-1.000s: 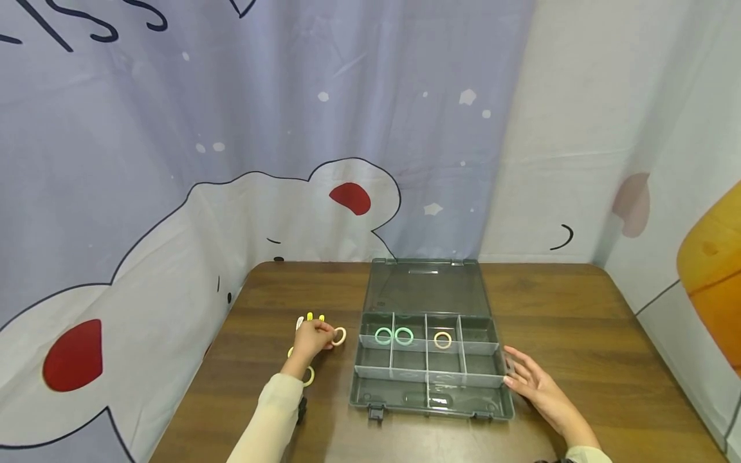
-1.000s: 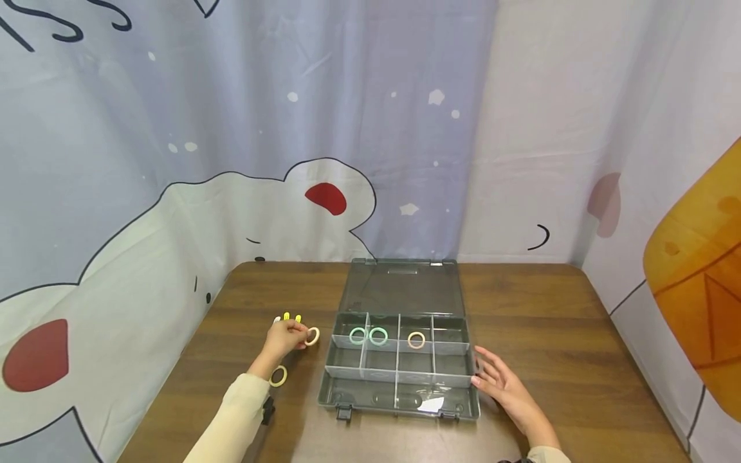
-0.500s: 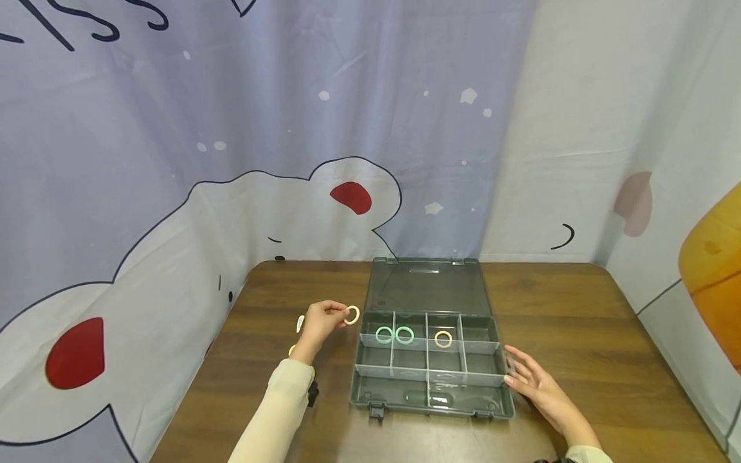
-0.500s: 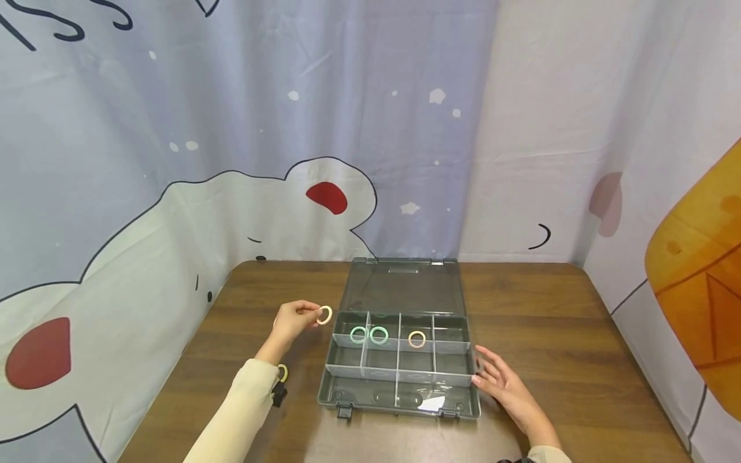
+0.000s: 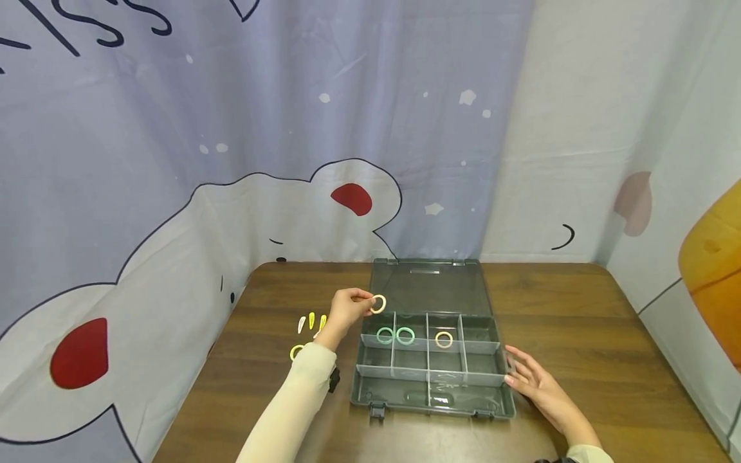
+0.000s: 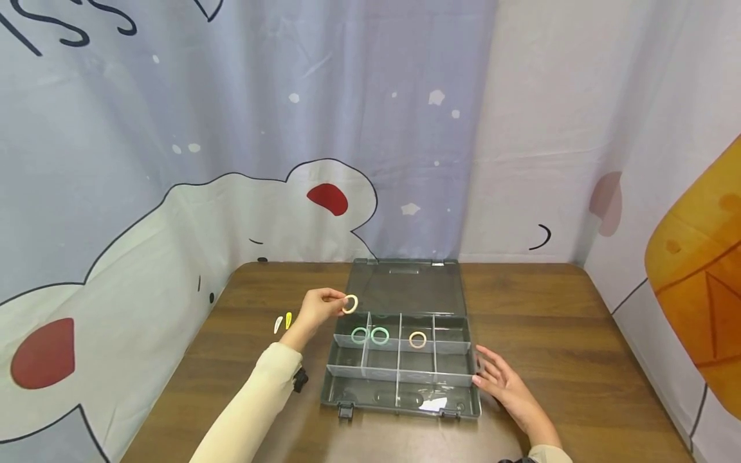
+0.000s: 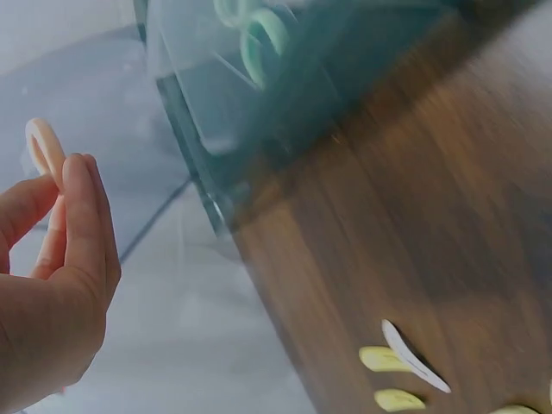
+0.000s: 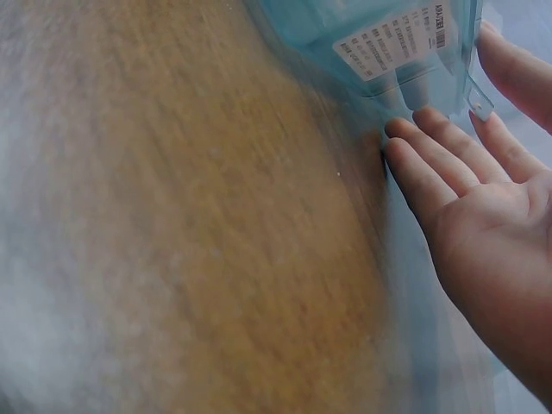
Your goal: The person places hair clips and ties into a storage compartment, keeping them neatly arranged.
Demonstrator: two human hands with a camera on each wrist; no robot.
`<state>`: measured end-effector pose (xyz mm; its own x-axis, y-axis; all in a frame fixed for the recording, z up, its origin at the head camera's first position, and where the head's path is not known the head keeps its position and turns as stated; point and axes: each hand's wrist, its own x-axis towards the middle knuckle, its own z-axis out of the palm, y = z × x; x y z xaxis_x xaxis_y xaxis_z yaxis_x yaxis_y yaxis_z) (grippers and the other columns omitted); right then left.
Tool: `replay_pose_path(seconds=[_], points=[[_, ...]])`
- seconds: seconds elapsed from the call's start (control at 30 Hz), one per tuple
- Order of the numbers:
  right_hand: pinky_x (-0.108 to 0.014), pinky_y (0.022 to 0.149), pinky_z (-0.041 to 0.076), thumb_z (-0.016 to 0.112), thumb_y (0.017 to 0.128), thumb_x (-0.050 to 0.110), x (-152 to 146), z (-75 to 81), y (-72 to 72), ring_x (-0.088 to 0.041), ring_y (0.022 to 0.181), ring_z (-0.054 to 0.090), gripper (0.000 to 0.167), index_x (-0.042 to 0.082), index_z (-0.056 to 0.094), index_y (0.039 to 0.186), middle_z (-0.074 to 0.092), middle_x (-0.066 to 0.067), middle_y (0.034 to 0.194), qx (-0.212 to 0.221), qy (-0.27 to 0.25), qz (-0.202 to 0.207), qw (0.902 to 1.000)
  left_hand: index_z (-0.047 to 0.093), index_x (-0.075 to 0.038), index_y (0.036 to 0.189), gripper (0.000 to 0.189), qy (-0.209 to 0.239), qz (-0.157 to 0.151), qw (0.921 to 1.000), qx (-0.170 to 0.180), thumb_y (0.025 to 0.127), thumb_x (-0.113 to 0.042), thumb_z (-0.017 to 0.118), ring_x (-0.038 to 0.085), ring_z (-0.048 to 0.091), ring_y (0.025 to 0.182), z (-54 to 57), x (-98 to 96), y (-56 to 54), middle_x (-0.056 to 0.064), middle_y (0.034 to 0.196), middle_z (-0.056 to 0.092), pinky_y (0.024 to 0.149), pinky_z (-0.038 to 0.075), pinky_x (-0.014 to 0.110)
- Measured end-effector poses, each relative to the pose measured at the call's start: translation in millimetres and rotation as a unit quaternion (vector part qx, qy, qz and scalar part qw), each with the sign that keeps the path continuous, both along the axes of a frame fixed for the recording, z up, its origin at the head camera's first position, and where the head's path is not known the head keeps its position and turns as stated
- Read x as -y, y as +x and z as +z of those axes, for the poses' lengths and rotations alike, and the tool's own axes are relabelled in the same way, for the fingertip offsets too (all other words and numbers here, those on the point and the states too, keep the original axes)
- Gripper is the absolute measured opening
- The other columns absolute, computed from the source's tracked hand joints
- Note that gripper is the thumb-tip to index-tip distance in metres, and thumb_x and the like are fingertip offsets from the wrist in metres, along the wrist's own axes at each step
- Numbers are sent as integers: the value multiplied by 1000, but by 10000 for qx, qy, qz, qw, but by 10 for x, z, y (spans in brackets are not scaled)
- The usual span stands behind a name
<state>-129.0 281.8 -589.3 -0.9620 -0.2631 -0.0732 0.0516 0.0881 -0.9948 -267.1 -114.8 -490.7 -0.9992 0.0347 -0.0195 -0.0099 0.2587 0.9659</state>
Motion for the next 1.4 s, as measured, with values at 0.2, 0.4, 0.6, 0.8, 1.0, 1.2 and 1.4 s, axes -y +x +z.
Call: replay_pose_path(seconds=[0.2,0.4,0.6,0.8,1.0,1.2,1.4], points=[[-15,92,42,52,98,8,8,5,14,-41,132,32,63,7,19,152,17,-31,153,19,89,-14,10000,67,12,90,10,-45,-389,9992,3,84,5,69,12,64,57,48,-302,-42,23,79,68,62,60,30],[-14,92,41,52,98,8,10,2,7,-49,133,25,64,8,19,152,16,-31,153,65,74,-43,9999,69,10,89,9,-243,-597,9979,20,84,3,70,13,64,55,71,-576,-72,22,78,69,63,60,32],[-15,92,42,52,98,8,2,2,7,-49,132,25,64,7,18,152,15,-31,153,35,81,-37,10000,69,10,88,8,-259,-723,9970,31,84,3,70,13,65,55,76,-838,-80,18,74,69,63,60,34],[-14,91,42,53,97,8,11,-2,-1,-51,133,25,64,7,19,152,15,-32,153,48,33,-55,10000,71,7,86,7,-298,-813,9962,29,84,1,71,16,66,56,37,-1069,-67,21,78,70,63,60,34],[-15,92,42,53,97,8,17,0,8,-50,132,27,64,6,19,151,16,-32,152,11,36,-69,10000,70,7,87,6,-335,-927,9951,-20,84,2,71,19,68,57,30,-1293,-14,23,82,70,62,60,34],[-15,93,42,53,97,8,17,8,17,-47,131,31,64,6,19,151,15,-33,152,-27,75,-20,10000,71,6,85,5,-326,-944,9950,-68,82,3,73,17,67,56,-1,-1509,14,13,72,70,58,59,30],[-15,92,42,53,97,7,18,-1,8,-41,130,34,64,7,20,151,17,-30,152,54,110,-100,9999,71,7,84,4,-292,-977,9948,-50,81,5,73,19,69,58,-41,-1683,46,11,70,70,60,59,29]])
